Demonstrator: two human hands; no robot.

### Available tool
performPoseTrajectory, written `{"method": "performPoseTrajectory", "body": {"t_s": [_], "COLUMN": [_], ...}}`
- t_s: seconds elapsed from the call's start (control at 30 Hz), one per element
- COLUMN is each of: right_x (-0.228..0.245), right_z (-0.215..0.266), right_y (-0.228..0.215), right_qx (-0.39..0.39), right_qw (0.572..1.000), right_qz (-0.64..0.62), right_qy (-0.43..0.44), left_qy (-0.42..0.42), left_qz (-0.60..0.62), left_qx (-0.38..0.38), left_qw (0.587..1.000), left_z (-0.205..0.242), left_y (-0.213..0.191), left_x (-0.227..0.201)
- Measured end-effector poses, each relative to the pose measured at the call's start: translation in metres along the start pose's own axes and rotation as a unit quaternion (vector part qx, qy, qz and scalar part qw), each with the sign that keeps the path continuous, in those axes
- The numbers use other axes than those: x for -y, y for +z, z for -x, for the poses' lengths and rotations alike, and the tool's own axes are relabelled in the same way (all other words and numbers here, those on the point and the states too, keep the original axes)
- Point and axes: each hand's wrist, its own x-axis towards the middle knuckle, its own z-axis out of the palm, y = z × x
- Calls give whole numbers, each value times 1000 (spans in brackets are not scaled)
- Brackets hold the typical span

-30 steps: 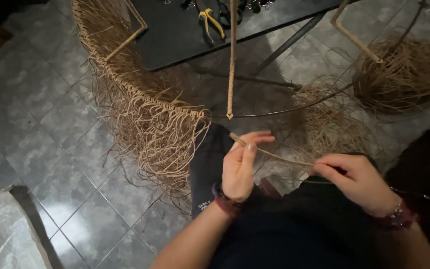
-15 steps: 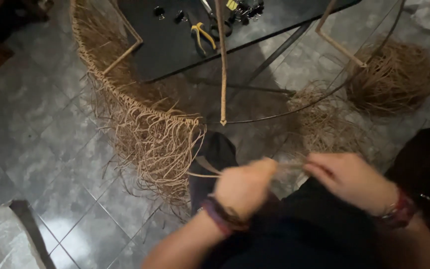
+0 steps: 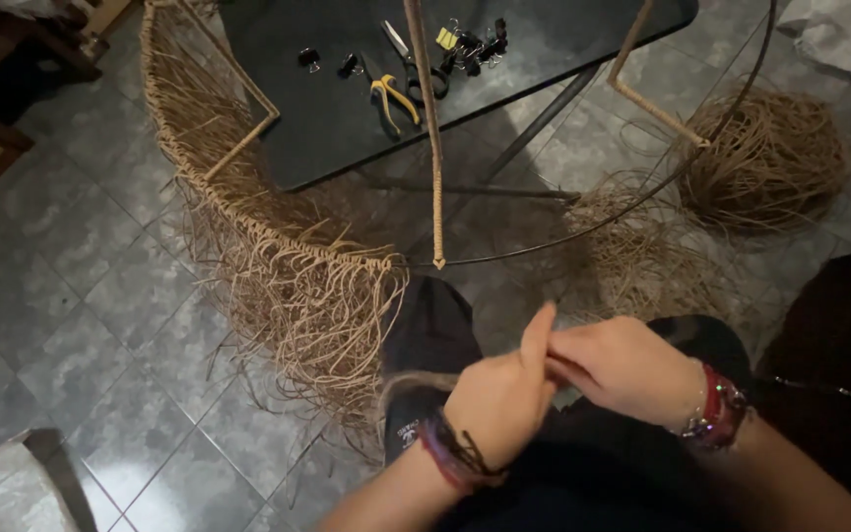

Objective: Tying and weaving natural fiber strands onto a metal frame to create a decorative fringe

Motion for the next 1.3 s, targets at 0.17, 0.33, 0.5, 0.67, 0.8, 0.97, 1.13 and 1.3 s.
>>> {"method": "performPoseTrajectory", "body": {"t_s": [0.17, 0.33, 0.5, 0.67, 0.8, 0.97, 1.13, 1.3], "right_x": [-24, -47, -14, -22, -42, -32, -11, -29], "right_z": [23, 35, 4, 5, 22, 2, -11, 2], "right_y": [-42, -35, 11, -2, -36, -7, 22, -21], "right_qx": [43, 84, 49, 66, 61, 116, 17, 145], "right_qw": [978, 959, 990, 985, 971, 967, 999, 961], "right_qz": [-18, -17, 43, -1, -34, 7, 25, -2], "right_qy": [202, 270, 127, 161, 228, 225, 42, 235], "left_qy": [-249, -410, 3, -130, -261, -240, -45, -91], "left_qz": [-146, -152, -123, -73, -165, -32, 30, -151], "left_qx": [25, 113, -69, 27, 0, 51, -5, -41], "left_qw": [957, 892, 990, 988, 951, 969, 999, 983], "left_z": [24, 29, 6, 5, 29, 14, -9, 14], "left_y": [-18, -65, 2, 21, -16, -43, 21, 18], "left_x": [58, 65, 41, 44, 103, 63, 28, 91]}}
